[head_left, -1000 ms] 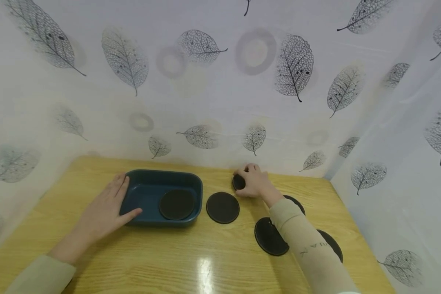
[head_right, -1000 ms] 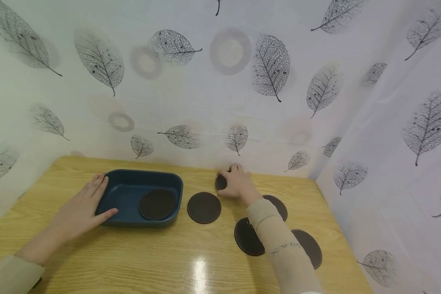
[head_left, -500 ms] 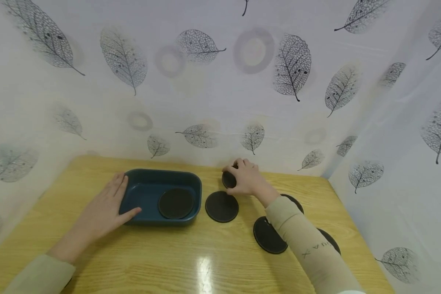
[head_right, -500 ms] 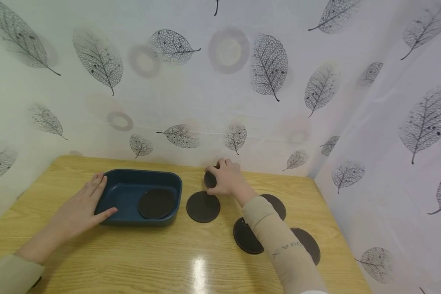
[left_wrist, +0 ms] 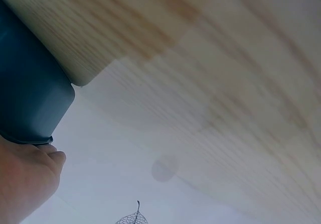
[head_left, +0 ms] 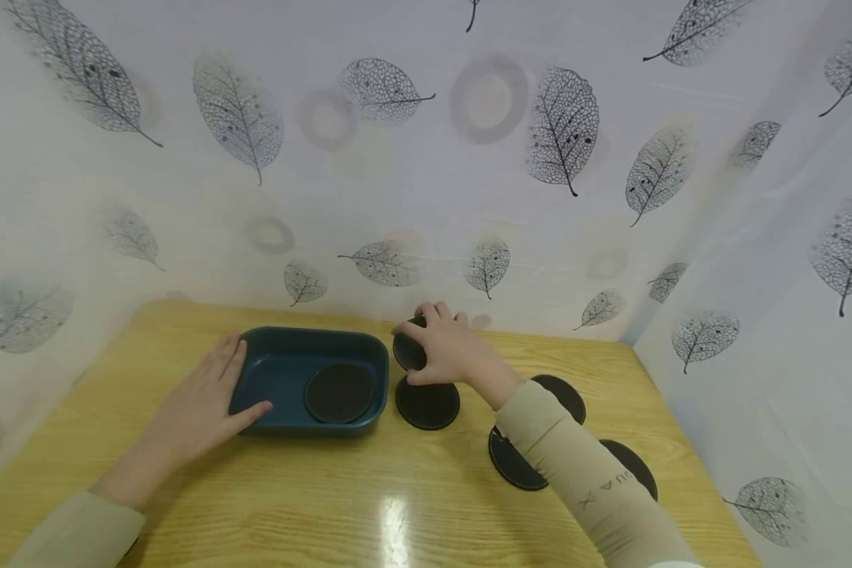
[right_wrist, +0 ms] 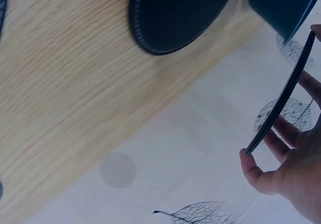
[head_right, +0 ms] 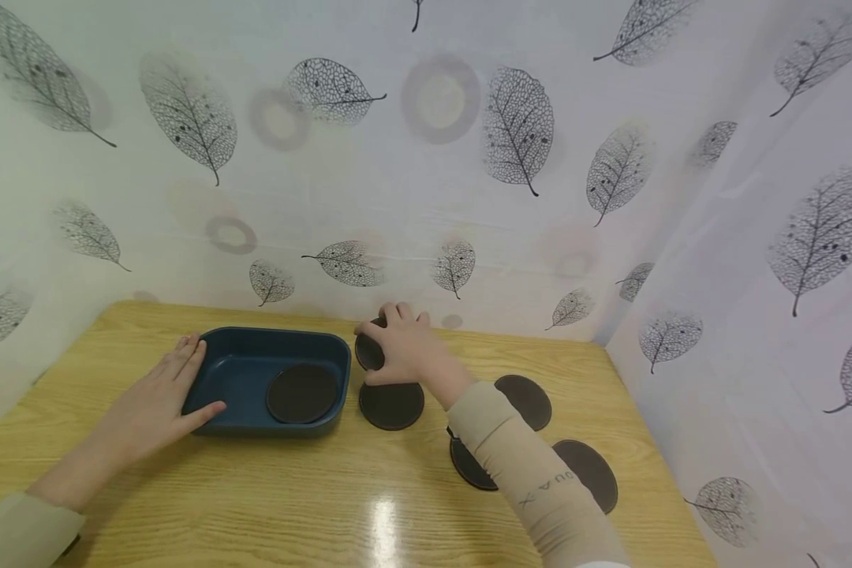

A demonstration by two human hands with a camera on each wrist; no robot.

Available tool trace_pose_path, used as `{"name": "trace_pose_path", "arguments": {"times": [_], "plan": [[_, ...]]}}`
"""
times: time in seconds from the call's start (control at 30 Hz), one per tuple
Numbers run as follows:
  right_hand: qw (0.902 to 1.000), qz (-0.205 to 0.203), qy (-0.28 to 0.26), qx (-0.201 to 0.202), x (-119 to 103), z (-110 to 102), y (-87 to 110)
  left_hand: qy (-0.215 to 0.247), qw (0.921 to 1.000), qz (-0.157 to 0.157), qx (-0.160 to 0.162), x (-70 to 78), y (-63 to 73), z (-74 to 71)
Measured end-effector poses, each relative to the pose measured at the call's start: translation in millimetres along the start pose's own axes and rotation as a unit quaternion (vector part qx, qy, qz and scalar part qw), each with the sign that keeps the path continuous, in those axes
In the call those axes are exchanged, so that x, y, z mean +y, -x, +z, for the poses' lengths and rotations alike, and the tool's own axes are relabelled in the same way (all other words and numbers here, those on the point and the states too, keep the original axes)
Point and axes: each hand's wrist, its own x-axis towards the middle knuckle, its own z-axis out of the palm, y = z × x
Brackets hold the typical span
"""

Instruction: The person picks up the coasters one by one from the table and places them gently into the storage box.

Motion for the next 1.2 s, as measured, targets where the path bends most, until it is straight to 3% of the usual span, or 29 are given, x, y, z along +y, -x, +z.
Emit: {"name": "trace_pose_path", "arguments": {"times": [0.4, 0.67, 1.2], "plan": [[0.9992, -0.033, 0.024, 0.003, -40, -8, -11.3, 0.003, 1.0, 0.003, 0.005, -0.9, 0.1, 0.6], [0.9975, -0.054, 0.044, -0.01, -64, -1, -21.7, 0.002, 1.0, 0.002, 0.004, -1.1, -0.4, 1.3], [0.9929, -0.091, 0.076, 0.007, -101, 16, -39.2, 0.004, 1.0, -0.005, 0.0, 0.8, -0.9, 0.1]]}}
